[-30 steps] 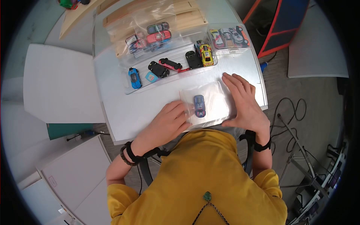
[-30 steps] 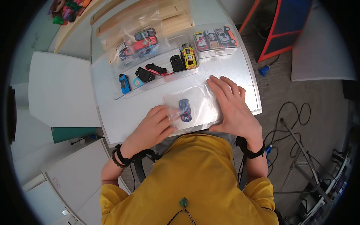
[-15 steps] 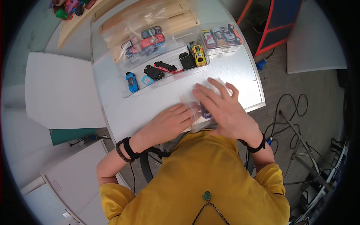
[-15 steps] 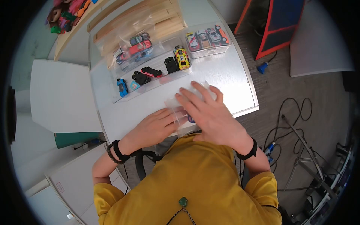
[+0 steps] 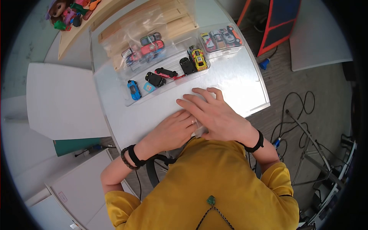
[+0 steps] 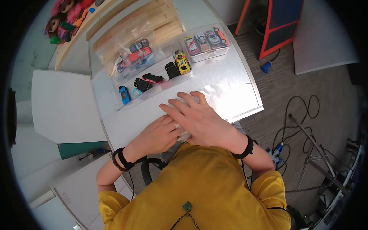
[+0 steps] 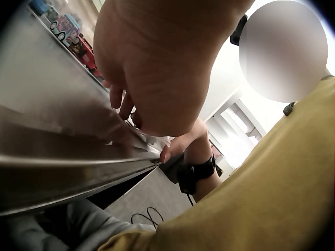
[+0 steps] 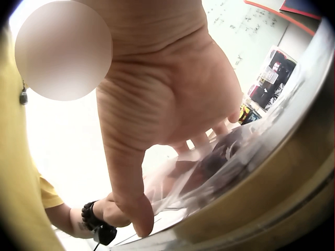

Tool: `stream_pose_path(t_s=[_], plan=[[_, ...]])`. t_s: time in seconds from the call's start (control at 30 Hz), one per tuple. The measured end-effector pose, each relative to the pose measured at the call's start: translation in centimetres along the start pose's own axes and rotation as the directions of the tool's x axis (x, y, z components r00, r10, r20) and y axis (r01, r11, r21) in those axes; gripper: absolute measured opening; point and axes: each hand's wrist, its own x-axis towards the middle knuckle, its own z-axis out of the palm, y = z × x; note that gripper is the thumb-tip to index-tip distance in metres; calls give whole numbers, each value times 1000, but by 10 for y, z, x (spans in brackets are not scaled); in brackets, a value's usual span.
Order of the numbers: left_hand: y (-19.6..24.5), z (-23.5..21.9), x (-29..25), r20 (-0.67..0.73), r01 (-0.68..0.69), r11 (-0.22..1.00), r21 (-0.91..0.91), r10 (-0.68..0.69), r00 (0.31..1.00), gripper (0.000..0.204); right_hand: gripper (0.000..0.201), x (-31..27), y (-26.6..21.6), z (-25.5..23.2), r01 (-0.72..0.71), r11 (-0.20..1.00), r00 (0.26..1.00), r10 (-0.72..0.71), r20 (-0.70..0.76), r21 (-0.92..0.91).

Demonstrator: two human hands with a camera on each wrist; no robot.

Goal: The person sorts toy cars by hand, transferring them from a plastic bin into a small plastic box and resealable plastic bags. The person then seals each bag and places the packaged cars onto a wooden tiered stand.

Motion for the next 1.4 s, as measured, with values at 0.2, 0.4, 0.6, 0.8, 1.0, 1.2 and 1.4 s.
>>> stream_pose_path(t_s=[0.2, 0.4, 0.6, 0.8, 1.0, 1.2, 1.4], plan=[[-1, 0, 2, 61, 19, 997, -70, -15, 998, 37, 106, 4, -1, 3, 47, 995, 998, -43, -43, 91], [-1, -5, 8, 64, -6, 989, -150, 15, 998, 30, 104, 7, 0, 5, 88, 985, 995, -81, -50, 147], [0, -4, 18, 87, 28, 981, -193, -11, 996, 29, 104, 10, -2, 12, 108, 981, 993, -100, -57, 159], [0, 0, 17, 125, 70, 987, -147, -52, 991, 36, 104, 13, -7, 12, 153, 985, 986, -147, -76, 83], [3, -3, 21, 162, 90, 975, -202, -58, 985, 36, 110, 12, -9, 14, 159, 980, 985, -149, -91, 117], [1, -3, 19, 124, 49, 970, -238, -20, 992, 36, 109, 9, -8, 15, 155, 982, 983, -142, -119, 110], [-1, -2, 25, 70, -20, 972, -234, 37, 997, 53, 107, 9, -11, 15, 152, 986, 985, -145, -95, 69]])
